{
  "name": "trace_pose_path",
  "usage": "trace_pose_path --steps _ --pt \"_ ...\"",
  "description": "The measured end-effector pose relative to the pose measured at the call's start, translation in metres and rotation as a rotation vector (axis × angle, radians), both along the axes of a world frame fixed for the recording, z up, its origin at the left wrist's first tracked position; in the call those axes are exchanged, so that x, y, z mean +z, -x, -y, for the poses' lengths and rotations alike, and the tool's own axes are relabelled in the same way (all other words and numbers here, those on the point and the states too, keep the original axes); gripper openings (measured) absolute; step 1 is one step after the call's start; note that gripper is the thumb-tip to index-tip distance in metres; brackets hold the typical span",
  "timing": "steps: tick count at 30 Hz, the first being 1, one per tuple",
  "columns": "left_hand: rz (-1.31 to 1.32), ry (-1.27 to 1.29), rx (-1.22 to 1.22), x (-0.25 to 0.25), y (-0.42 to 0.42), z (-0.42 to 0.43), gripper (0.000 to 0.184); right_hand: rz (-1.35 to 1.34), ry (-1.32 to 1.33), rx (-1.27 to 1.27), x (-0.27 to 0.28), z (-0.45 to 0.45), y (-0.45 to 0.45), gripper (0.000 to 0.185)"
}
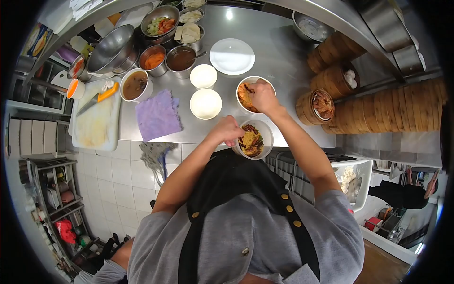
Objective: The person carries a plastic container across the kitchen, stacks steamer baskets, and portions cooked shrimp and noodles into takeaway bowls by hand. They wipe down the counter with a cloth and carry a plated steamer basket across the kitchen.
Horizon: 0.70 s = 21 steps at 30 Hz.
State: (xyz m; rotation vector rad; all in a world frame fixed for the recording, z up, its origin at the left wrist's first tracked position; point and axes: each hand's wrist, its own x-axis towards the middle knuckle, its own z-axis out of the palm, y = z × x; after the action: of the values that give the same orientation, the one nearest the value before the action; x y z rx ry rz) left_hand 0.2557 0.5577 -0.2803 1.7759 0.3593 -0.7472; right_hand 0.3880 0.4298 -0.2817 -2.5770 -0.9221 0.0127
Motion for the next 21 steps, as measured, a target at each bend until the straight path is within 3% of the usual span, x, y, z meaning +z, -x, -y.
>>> trace_pose_path --steps 3,9,11,13,15,19,21 --pt "-0.005 -0.005 -0.008 0.004 0.0 -0.001 0.027 0.063 -0.06 -0.002 0.0 -0.008 -0.001 0.02" --pt "0.0 0.044 0.066 -0.005 0.003 -0.012 0.024 -0.26 0.075 0.117 0.055 0.02 0.029 0.02" --pt "0.055 -0.014 0.039 0.001 0.007 -0.015 0.023 -0.45 0.066 0.279 0.035 0.039 0.055 0.017" --pt "0.175 -0.132 -0.04 0.02 0.009 -0.02 0.023 -0.413 0.158 0.273 0.026 0.044 0.085 0.015" --pt "0.17 -0.118 -0.065 0.017 0.011 -0.017 0.024 -0.323 0.177 0.242 -0.003 0.044 0.1 0.016" --pt "0.174 -0.07 -0.051 0.019 0.006 -0.013 0.026 -0.209 0.072 0.102 -0.002 0.036 0.117 0.022" --pt "0.184 -0.082 -0.063 0.02 0.004 -0.01 0.026 -0.156 0.101 0.147 -0.013 0.037 0.117 0.027"
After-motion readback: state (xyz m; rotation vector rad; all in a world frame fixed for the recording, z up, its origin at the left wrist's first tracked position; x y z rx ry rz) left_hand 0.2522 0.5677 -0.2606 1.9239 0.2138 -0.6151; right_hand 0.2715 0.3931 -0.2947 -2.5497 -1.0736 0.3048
